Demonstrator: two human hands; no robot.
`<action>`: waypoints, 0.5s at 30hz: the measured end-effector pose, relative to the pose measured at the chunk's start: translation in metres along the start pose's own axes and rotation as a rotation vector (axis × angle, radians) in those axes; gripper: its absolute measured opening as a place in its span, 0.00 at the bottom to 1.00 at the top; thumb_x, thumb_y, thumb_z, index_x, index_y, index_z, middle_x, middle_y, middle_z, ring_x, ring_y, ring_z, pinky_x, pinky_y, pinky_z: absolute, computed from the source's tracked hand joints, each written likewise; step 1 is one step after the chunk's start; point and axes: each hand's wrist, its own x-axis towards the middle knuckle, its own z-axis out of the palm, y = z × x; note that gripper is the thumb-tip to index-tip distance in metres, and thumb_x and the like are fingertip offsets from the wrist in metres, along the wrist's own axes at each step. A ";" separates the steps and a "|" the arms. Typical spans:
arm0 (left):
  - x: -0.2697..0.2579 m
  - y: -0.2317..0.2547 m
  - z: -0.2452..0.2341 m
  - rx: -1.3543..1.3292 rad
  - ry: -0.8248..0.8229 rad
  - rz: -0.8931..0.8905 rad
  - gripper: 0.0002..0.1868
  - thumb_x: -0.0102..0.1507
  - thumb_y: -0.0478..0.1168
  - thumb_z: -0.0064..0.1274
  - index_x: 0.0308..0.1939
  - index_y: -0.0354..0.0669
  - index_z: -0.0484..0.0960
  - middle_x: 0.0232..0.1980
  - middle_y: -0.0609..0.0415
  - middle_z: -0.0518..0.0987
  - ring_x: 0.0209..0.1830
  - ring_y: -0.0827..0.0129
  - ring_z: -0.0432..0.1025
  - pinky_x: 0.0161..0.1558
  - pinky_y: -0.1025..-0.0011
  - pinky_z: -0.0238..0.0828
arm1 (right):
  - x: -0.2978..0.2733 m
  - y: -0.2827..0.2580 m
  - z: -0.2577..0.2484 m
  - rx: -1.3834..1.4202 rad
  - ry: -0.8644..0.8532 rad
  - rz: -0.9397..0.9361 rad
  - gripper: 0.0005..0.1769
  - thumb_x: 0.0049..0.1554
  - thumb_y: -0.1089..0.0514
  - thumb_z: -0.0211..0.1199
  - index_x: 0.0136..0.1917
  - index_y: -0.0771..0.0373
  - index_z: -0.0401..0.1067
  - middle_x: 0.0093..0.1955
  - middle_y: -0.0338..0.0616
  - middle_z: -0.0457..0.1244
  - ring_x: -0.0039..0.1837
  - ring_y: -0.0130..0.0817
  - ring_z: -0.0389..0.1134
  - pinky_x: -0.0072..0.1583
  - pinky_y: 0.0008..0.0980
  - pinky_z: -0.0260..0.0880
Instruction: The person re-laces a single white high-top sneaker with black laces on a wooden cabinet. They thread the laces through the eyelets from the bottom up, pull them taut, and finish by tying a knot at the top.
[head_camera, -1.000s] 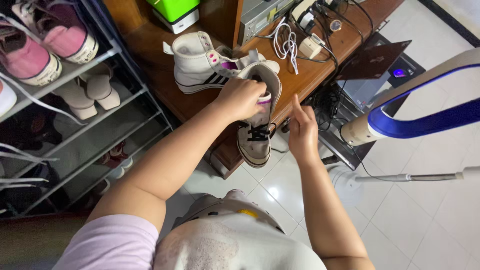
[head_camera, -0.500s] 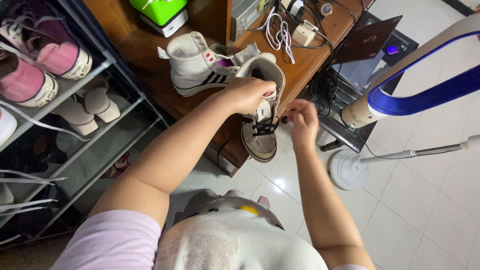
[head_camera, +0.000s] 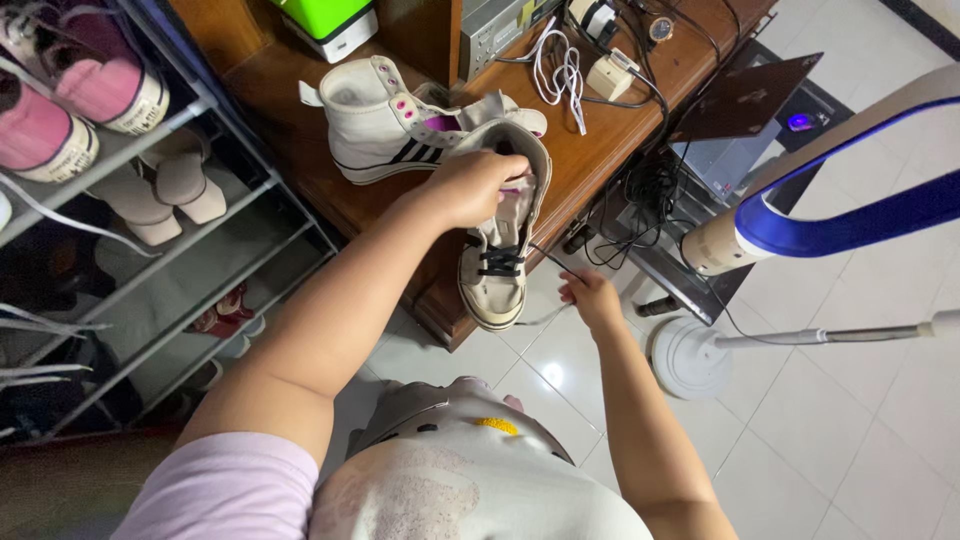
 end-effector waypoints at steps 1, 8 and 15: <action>-0.004 0.007 0.002 0.084 0.118 0.060 0.12 0.61 0.31 0.54 0.49 0.45 0.78 0.49 0.50 0.81 0.57 0.52 0.74 0.56 0.55 0.67 | -0.001 0.005 -0.010 -0.003 -0.007 0.024 0.13 0.64 0.60 0.53 0.55 0.66 0.76 0.38 0.41 0.68 0.41 0.27 0.69 0.47 0.27 0.68; -0.023 0.035 0.015 0.336 0.685 0.218 0.19 0.56 0.30 0.52 0.52 0.42 0.80 0.54 0.50 0.77 0.62 0.54 0.67 0.64 0.51 0.60 | -0.002 -0.021 -0.043 0.134 -0.164 -0.079 0.06 0.62 0.60 0.57 0.51 0.64 0.69 0.39 0.30 0.60 0.41 0.24 0.58 0.46 0.28 0.63; -0.040 0.109 0.081 0.273 0.603 0.314 0.18 0.60 0.40 0.53 0.55 0.45 0.81 0.53 0.57 0.79 0.60 0.62 0.68 0.61 0.50 0.56 | -0.012 -0.074 -0.051 0.633 -0.531 -0.178 0.05 0.66 0.59 0.52 0.50 0.61 0.67 0.38 0.32 0.56 0.41 0.24 0.54 0.47 0.28 0.58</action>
